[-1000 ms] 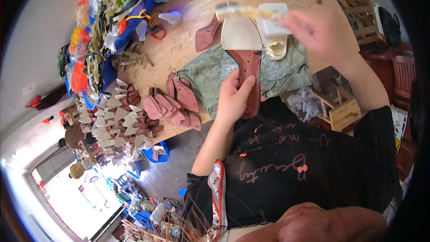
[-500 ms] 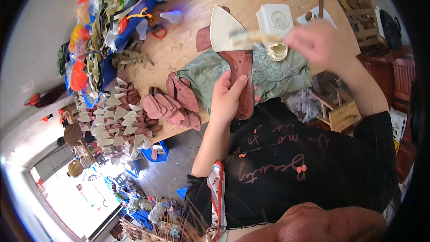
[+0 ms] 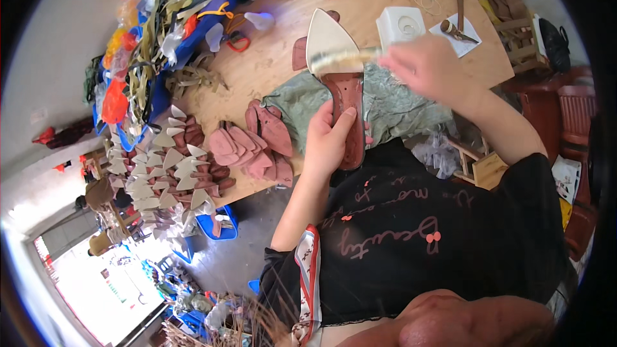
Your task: The person applies glue to shoe soles using a brush and presses shoe upper pieces onto the soles by hand.
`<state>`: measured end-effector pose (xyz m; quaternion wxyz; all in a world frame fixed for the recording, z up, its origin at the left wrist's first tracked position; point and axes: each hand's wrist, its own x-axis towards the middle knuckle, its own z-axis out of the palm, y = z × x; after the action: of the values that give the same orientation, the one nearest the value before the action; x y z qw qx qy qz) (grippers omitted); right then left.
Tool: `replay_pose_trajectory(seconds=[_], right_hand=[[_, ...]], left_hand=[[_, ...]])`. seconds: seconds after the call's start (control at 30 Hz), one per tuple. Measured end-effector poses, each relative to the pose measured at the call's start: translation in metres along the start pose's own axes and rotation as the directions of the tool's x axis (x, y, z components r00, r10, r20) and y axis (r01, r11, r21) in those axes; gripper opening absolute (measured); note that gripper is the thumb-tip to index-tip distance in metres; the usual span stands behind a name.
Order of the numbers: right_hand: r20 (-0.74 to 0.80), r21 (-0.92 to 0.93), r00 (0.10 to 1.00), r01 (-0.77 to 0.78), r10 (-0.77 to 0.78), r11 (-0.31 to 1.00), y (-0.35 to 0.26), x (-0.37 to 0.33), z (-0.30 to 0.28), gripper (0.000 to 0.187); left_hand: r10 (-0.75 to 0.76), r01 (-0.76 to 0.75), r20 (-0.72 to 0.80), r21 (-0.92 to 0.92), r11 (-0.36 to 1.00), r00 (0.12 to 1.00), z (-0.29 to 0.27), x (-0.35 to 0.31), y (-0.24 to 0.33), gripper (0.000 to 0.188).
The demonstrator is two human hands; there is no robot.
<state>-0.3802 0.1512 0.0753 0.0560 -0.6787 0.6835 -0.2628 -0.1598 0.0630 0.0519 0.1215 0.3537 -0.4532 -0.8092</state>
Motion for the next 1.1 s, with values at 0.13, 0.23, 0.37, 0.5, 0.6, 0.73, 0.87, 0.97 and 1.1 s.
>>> replay_pose_trajectory(seconds=[0.13,0.23,0.37,0.5,0.6,0.73,0.87,0.97,1.1], right_hand=[[-0.342,0.164,0.901,-0.224,0.268,0.961,-0.009,0.032,-0.015,0.030],[-0.210,0.196,0.924,-0.281,0.320,0.939,-0.044,0.027,-0.014,0.029],[0.022,0.016,0.995,0.099,-0.100,0.995,-0.109,0.010,0.030,0.026],[-0.219,0.131,0.955,-0.173,0.199,0.976,-0.109,0.043,0.045,0.025],[-0.267,0.416,0.879,-0.265,0.395,0.870,-0.114,0.061,0.035,0.024],[-0.190,0.378,0.897,-0.309,0.400,0.873,-0.154,0.038,0.052,0.024],[-0.052,0.342,0.895,-0.402,0.444,0.850,-0.159,0.007,0.103,0.024],[-0.017,0.328,0.895,-0.416,0.446,0.848,-0.176,0.010,0.127,0.024],[0.032,0.319,0.882,-0.454,0.469,0.832,-0.186,0.018,0.134,0.024]], left_hand=[[-0.012,0.013,0.011,-0.070,0.997,1.000,-0.031,-0.027,0.008,0.022],[-0.021,0.019,-0.019,-0.096,0.995,1.000,-0.059,-0.052,0.011,0.022],[0.030,-0.032,-0.015,-0.164,0.986,0.999,-0.095,-0.084,0.011,0.022],[0.046,-0.044,0.003,-0.208,0.977,0.999,-0.135,-0.115,0.006,0.021],[0.118,-0.131,-0.072,-0.218,0.967,0.990,-0.170,-0.138,-0.008,0.019],[0.316,-0.311,-0.194,0.054,0.949,0.929,-0.241,-0.168,-0.044,0.033],[0.512,-0.164,-0.404,0.642,0.749,0.758,-0.331,-0.195,-0.102,0.038],[0.566,-0.108,-0.508,0.674,0.731,0.649,-0.415,-0.218,-0.148,0.023],[0.737,-0.029,-0.609,0.765,0.644,0.295,-0.475,-0.230,-0.159,0.023]])
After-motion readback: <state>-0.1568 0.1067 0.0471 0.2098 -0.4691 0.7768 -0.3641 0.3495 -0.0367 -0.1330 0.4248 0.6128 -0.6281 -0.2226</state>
